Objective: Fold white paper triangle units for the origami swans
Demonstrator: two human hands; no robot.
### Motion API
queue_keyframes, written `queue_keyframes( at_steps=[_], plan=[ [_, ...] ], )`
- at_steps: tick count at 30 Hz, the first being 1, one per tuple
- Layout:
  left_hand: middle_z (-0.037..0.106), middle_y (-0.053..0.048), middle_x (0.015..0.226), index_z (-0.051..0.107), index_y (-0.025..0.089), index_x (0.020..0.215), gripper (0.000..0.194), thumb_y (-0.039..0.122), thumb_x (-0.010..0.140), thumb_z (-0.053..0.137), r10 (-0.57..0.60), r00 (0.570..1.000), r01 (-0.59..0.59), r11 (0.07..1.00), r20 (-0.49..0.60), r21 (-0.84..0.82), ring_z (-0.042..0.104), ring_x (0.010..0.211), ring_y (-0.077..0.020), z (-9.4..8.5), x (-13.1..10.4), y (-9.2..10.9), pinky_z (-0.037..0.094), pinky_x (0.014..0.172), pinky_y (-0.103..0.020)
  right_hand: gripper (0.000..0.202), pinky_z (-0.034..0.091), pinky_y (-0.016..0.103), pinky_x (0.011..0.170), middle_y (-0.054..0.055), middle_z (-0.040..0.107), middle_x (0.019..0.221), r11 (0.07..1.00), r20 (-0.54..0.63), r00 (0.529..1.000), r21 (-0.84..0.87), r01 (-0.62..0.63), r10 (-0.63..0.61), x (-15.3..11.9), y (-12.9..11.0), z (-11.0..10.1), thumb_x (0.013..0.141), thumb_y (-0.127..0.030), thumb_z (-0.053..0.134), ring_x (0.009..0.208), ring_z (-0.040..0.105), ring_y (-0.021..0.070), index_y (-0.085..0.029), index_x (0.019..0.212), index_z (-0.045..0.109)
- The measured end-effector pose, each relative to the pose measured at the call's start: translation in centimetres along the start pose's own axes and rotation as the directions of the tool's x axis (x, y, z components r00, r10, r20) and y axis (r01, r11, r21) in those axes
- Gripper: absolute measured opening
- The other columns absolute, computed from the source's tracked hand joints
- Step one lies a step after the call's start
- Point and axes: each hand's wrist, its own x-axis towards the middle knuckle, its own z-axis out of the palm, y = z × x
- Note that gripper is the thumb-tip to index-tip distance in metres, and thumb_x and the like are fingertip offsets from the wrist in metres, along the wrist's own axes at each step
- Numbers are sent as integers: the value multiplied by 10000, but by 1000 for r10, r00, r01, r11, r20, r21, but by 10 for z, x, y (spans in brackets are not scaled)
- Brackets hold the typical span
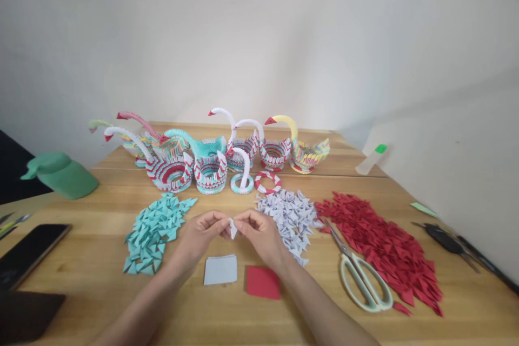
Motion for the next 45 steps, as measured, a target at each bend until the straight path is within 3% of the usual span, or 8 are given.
queue_keyframes(
  at_steps=[6,12,15,19,27,33,39,45],
  plan=[
    [608,-17,589,606,125,689,218,340,702,637,23,1000,-22,998,-4,55,547,567,-126,1,-1,1,440,583,-241,221,389,233,594,-2,595,647,1000,14,1000,20,0,0,0,-1,1,797,-384,617,612,501,123,-167,763,640],
    [589,-3,606,596,140,645,132,231,735,568,194,969,-120,910,-151,398,514,578,-112,9,-10,6,394,566,-211,194,407,243,656,7,618,707,989,2,998,-139,56,-56,-3,2,2,829,-352,583,682,542,139,-173,807,655],
    [588,1,610,595,140,671,150,264,750,566,171,978,-131,951,-123,280,519,580,-111,8,-9,3,409,574,-214,209,415,245,636,7,612,691,988,-26,998,-147,49,-54,-2,0,2,816,-367,586,662,540,141,-169,799,650],
    [584,-4,586,604,125,685,225,345,730,605,45,998,-41,996,-41,85,528,553,-115,5,-3,-1,430,563,-230,212,410,240,586,-1,590,655,991,-66,997,-128,40,-48,-1,-3,2,784,-379,611,609,517,133,-171,777,646],
    [528,18,565,570,128,700,186,309,743,578,65,995,-55,988,-71,145,477,528,-95,7,-5,0,384,530,-211,145,420,251,658,6,618,720,969,-50,992,-228,99,-113,-5,3,4,818,-321,591,685,553,149,-198,856,658],
    [512,26,563,553,141,676,173,291,761,566,97,994,-86,981,-51,176,467,537,-94,7,-5,-1,376,543,-211,260,412,250,617,-11,594,669,988,-34,998,-148,51,-56,-2,6,3,804,-359,602,640,542,141,-186,997,613],
    [576,1,588,618,127,713,255,382,725,612,12,1000,-11,996,-16,84,517,555,-115,6,-4,3,423,582,-238,312,393,237,562,-19,531,632,995,-68,997,-86,40,-46,0,4,1,774,-416,619,603,499,129,-171,967,623],
    [565,-2,566,612,128,665,237,363,691,619,-36,999,35,994,10,107,498,546,-114,4,-4,2,408,568,-231,239,428,257,621,-2,599,664,992,-47,998,-126,25,-31,-1,1,2,774,-369,614,644,545,146,-181,919,645]
  ],
)
